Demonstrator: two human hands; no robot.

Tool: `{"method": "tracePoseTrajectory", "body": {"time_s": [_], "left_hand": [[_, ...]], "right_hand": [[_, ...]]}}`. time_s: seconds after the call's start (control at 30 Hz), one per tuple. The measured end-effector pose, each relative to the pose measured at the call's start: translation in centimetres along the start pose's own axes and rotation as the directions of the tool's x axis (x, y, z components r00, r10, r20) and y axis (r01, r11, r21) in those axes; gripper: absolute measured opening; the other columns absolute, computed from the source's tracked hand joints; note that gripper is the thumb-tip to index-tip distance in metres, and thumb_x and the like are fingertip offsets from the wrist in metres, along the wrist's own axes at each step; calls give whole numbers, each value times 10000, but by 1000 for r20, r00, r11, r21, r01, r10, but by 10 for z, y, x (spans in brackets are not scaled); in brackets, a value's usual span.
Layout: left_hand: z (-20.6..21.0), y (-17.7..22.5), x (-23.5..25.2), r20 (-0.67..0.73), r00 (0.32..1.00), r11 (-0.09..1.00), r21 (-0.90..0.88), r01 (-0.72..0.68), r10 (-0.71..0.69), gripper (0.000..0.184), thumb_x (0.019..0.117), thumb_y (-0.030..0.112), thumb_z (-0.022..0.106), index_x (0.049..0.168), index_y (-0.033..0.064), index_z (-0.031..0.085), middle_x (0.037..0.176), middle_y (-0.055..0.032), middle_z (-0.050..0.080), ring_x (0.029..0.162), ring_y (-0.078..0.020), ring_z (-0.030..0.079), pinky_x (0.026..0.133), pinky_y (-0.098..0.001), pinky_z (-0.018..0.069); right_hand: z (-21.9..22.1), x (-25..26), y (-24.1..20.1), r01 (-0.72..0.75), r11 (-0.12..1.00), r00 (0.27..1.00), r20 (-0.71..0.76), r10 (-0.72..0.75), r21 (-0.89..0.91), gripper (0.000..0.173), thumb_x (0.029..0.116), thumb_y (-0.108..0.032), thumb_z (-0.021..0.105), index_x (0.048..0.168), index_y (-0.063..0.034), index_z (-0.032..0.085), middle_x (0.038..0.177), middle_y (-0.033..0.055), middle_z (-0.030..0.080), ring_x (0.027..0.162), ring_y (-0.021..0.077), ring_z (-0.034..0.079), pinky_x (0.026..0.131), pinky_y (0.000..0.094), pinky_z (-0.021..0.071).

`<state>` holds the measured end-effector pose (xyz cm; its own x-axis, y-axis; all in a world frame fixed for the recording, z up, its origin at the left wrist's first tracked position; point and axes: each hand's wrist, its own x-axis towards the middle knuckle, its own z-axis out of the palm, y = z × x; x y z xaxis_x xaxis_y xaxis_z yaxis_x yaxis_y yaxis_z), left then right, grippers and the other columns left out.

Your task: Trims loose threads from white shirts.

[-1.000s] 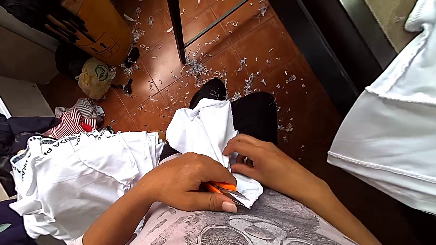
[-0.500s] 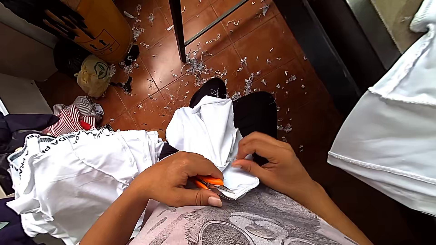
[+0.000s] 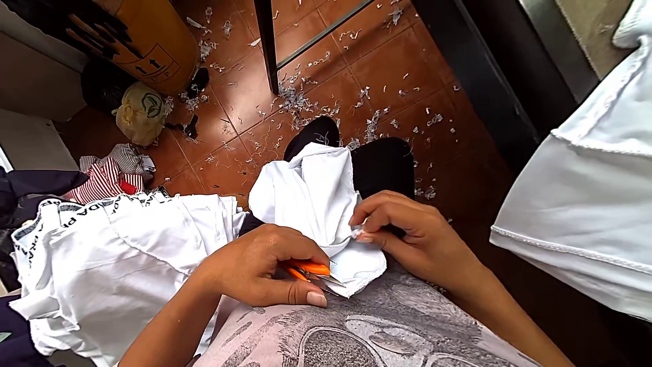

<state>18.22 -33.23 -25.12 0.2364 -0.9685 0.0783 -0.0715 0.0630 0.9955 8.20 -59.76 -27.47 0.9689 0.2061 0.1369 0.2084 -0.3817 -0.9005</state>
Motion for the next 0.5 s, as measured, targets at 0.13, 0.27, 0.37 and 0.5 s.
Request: {"method": "tracePoseTrajectory", "body": {"time_s": [0.13, 0.27, 0.37, 0.5], "left_hand": [[-1, 1, 3, 9, 1000, 1000, 17, -14, 14, 439, 1011, 404, 600, 981, -14, 732, 844, -11, 680, 827, -26, 615, 732, -200, 513], [-7, 10, 6, -54, 998, 986, 161, 36, -28, 410, 1023, 387, 591, 1038, -3, 718, 854, -3, 684, 806, -17, 631, 717, -202, 544], [-11, 19, 14, -239, 969, 900, 406, 156, -61, 365, 1033, 371, 568, 1065, 32, 697, 804, 31, 654, 710, -3, 600, 626, -198, 526], [-4, 29, 31, -186, 982, 814, 566, 131, -28, 348, 997, 410, 599, 982, 89, 732, 766, 41, 648, 688, -58, 617, 581, -265, 506]], "right_hand": [[5, -1, -10, -43, 992, 987, -150, 61, 118, 94, 1087, -248, 499, 1041, -171, 527, 1067, -81, 703, 910, 2, 682, 775, 156, 573], [15, 4, -24, -18, 968, 954, -285, 91, 249, 51, 1078, -237, 526, 1033, -217, 535, 1005, -116, 628, 844, -45, 608, 698, 95, 512], [19, 7, -39, 14, 943, 939, -329, 102, 333, 34, 1065, -223, 555, 1032, -229, 561, 1018, -113, 606, 852, -42, 613, 699, 94, 533], [18, 8, -44, 55, 963, 933, -357, 46, 265, 37, 1062, -199, 558, 1036, -224, 569, 1057, -112, 600, 896, -48, 605, 730, 84, 519]]}}
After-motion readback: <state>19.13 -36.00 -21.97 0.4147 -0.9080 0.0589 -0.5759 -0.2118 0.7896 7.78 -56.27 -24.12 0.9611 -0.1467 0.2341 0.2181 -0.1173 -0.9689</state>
